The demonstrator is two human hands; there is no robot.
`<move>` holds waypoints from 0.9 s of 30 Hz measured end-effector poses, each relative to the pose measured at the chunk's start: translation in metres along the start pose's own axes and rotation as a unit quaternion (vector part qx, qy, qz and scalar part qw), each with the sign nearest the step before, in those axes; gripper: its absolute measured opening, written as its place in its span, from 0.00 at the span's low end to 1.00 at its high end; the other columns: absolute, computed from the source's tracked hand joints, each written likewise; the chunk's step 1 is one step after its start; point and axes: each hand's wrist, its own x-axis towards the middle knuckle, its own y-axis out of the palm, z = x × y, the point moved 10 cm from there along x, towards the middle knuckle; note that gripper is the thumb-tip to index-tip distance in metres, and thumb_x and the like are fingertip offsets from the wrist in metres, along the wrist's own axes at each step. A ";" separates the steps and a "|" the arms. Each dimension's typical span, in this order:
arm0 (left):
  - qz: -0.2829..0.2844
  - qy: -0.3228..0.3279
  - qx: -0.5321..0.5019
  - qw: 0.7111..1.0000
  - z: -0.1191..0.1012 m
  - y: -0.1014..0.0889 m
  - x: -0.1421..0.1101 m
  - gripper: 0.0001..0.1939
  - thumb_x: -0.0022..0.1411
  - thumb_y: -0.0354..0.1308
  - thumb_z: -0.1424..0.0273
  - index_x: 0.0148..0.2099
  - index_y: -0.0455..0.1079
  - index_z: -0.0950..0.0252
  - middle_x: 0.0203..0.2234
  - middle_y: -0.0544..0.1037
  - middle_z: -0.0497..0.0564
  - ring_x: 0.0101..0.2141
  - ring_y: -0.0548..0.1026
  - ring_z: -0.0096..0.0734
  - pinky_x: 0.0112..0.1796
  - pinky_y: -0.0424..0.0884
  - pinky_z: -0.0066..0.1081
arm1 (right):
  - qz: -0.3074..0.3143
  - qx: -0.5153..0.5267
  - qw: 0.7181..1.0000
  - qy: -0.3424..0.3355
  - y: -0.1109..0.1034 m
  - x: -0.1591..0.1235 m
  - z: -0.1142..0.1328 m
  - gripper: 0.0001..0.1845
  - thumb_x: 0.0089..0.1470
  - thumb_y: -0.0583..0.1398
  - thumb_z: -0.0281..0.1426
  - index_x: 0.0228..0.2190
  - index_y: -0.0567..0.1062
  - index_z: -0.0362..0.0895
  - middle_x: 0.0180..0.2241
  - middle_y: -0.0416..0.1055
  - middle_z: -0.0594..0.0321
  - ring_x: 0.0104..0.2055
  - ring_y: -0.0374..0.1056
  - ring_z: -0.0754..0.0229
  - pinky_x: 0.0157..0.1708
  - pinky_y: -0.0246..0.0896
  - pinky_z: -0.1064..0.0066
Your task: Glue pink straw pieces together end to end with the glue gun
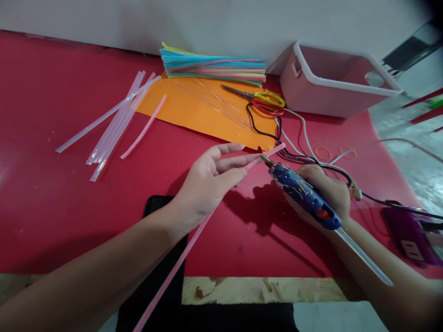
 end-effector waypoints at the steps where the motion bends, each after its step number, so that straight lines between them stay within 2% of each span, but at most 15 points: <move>1: 0.001 0.002 -0.002 1.000 0.000 0.000 0.000 0.17 0.56 0.66 0.81 0.47 0.71 0.63 0.39 0.86 0.48 0.29 0.77 0.18 0.33 0.70 0.22 | -0.001 0.004 1.000 0.002 0.000 0.000 0.000 0.06 0.51 0.62 0.27 0.32 0.71 0.51 0.28 0.74 0.69 0.26 0.67 0.63 0.26 0.60 0.72; 7: 0.012 0.009 -0.005 1.000 0.001 0.000 0.001 0.16 0.57 0.66 0.80 0.46 0.71 0.63 0.41 0.86 0.50 0.34 0.79 0.23 0.34 0.70 0.25 | -0.025 -0.007 0.999 0.031 -0.003 -0.003 -0.009 0.06 0.51 0.62 0.32 0.34 0.75 0.51 0.28 0.74 0.67 0.27 0.69 0.61 0.26 0.60 0.71; 12: 0.020 0.013 0.000 1.000 0.001 0.001 0.000 0.14 0.58 0.65 0.80 0.46 0.71 0.63 0.46 0.86 0.53 0.39 0.81 0.28 0.36 0.71 0.28 | -0.028 0.009 0.999 0.026 -0.005 -0.003 -0.008 0.06 0.50 0.65 0.30 0.33 0.75 0.50 0.28 0.73 0.69 0.24 0.65 0.64 0.26 0.59 0.72; 17: 0.021 0.010 -0.003 1.000 0.000 0.002 0.000 0.12 0.59 0.64 0.80 0.44 0.70 0.63 0.47 0.86 0.54 0.39 0.80 0.27 0.36 0.70 0.27 | -0.029 0.011 0.999 0.025 -0.008 0.001 -0.003 0.04 0.51 0.65 0.31 0.32 0.75 0.49 0.27 0.73 0.69 0.22 0.62 0.66 0.24 0.57 0.73; 22: 0.020 0.018 -0.010 1.000 -0.002 0.003 0.001 0.13 0.58 0.64 0.81 0.43 0.70 0.64 0.46 0.86 0.54 0.36 0.79 0.24 0.34 0.69 0.26 | -0.023 -0.012 0.996 0.080 -0.008 0.001 -0.010 0.04 0.49 0.65 0.35 0.30 0.76 0.49 0.23 0.70 0.70 0.21 0.61 0.64 0.24 0.57 0.71; 27: 0.021 0.016 -0.007 1.000 -0.002 0.002 -0.001 0.13 0.58 0.65 0.80 0.43 0.70 0.63 0.46 0.86 0.53 0.34 0.79 0.23 0.35 0.69 0.26 | -0.033 -0.006 0.995 0.090 -0.010 0.000 -0.012 0.06 0.49 0.65 0.36 0.30 0.75 0.50 0.21 0.68 0.71 0.19 0.60 0.65 0.22 0.56 0.71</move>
